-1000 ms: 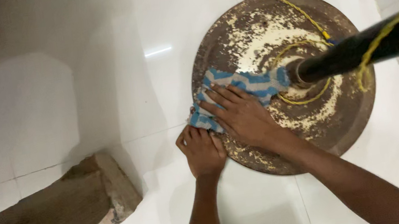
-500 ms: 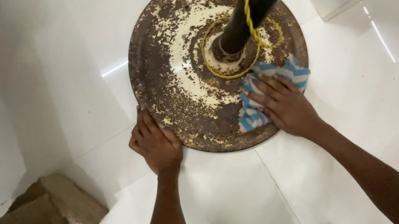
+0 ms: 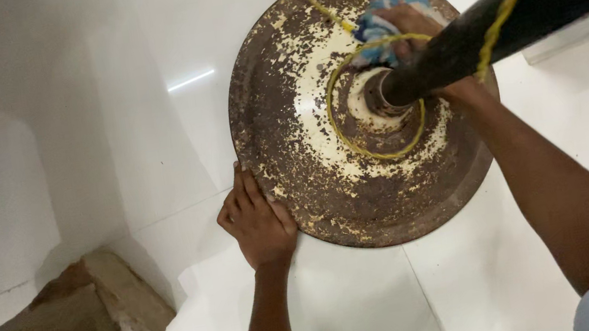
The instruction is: The person wipes the metal cage and base of a standing fan using a blue and white cloth. They clean the front and sides of the cage, then move to the base, wiping around the power cord.
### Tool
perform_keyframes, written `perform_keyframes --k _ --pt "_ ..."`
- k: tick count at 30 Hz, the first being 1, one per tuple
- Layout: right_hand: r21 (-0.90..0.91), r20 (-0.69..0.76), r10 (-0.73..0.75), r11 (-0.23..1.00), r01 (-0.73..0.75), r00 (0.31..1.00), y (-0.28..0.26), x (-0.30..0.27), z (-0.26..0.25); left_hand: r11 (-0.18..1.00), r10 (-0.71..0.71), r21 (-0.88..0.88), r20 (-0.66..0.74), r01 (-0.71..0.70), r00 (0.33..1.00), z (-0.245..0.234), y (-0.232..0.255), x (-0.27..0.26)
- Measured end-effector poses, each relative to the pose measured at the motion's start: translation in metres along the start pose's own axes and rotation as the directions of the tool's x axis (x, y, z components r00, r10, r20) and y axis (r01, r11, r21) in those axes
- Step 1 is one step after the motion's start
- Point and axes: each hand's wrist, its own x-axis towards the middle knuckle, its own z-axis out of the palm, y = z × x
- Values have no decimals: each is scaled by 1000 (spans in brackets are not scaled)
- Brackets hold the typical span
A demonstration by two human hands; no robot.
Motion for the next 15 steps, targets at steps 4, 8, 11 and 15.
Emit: perform_keyframes --k 4,8,11,15 --pt "51 52 -36 998 34 998 -18 10 2 999 33 1 -34 -32 999 -2 2 -2" --pt "149 11 95 984 -95 995 23 -19 -4 999 30 19 -49 -29 998 3 4 -5" --pt "78 -242 208 978 -195 948 49 -70 0 997 55 -42 -104 -60 993 1 0 -6" --pt "-51 -394 346 917 -397 851 33 -141 32 995 88 -31 -149 -94 985 2 2 -7"
